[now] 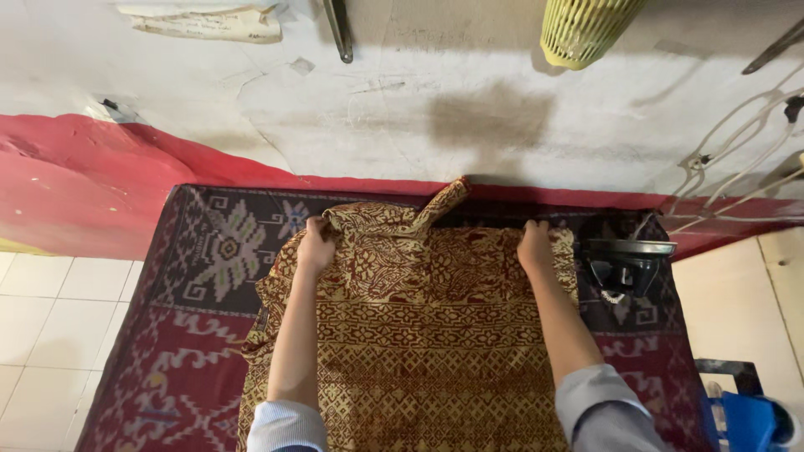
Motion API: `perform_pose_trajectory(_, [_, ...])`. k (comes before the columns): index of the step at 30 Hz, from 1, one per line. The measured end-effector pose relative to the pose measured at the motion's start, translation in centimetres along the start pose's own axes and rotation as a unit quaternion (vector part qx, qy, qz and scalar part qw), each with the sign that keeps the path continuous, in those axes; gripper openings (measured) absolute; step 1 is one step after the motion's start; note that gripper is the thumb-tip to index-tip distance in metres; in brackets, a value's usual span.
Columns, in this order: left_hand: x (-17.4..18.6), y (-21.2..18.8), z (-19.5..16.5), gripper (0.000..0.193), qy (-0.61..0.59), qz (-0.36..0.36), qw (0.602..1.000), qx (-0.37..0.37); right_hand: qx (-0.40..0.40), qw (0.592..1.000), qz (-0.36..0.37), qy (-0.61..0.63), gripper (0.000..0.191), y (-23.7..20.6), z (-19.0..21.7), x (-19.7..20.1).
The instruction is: The person irons a batik shirt on an ironing board using an iron, smoothing out the fabric, pressing the front and back sections, and then folding the shirt.
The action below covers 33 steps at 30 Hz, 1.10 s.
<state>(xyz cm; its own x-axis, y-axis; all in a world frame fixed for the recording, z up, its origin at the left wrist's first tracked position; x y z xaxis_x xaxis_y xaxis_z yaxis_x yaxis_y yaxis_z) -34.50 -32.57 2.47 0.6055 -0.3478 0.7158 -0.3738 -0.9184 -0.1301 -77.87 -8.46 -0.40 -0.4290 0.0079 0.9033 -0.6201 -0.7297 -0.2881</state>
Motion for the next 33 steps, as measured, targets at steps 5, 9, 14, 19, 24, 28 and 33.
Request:
perform_pose_trajectory(5, [-2.0,-3.5,-1.6,0.089,0.083,-0.013,0.997,0.000,0.034,0.997,-0.022,0.064,0.079,-2.3,2.0,0.2])
perform_pose_trajectory(9, [-5.1,-8.1,-1.5,0.074,0.217,-0.124,0.965,-0.072,0.173,0.973,-0.145,-0.038,0.060,-6.7,1.7,-2.4])
perform_pose_trajectory(14, [-8.5,-16.4,1.6,0.064,0.255,-0.082,0.961,-0.065,0.233,0.963,-0.135,-0.022,0.054,-15.5,-1.6,-8.1])
perform_pose_trajectory(19, [-7.0,-23.0,6.7,0.069,0.326,-0.010,0.944,-0.040,0.155,0.980,-0.097,-0.085,0.065,-21.8,-7.8,-8.8])
perform_pose_trajectory(24, [-2.5,-29.5,12.3,0.069,0.270,-0.077,0.959,0.033,-0.014,0.989,-0.093,-0.112,0.066,-25.9,-10.3,-6.9])
perform_pose_trajectory(28, [-2.1,-34.6,13.7,0.066,0.225,-0.143,0.964,0.003,0.062,0.994,-0.056,0.067,0.067,-31.3,-1.9,-10.5])
perform_pose_trajectory(33, [-0.7,-38.9,15.2,0.063,0.200,-0.121,0.971,0.047,0.285,0.955,-0.063,-0.050,0.072,-39.8,6.6,-16.1])
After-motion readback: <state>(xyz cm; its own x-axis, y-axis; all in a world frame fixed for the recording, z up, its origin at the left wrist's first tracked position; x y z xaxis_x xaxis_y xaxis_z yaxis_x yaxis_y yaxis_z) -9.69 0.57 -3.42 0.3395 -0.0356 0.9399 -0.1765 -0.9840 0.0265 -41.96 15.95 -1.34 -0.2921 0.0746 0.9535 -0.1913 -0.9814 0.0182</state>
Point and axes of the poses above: each hand's wrist, its own y-axis towards the middle knuckle, its own x-axis out of the back of the hand, z = x × y, the point moved 2 cm from there along y, towards the middle knuckle, and after that the axes turned 7 degrees about z, right-handed, at the moved point
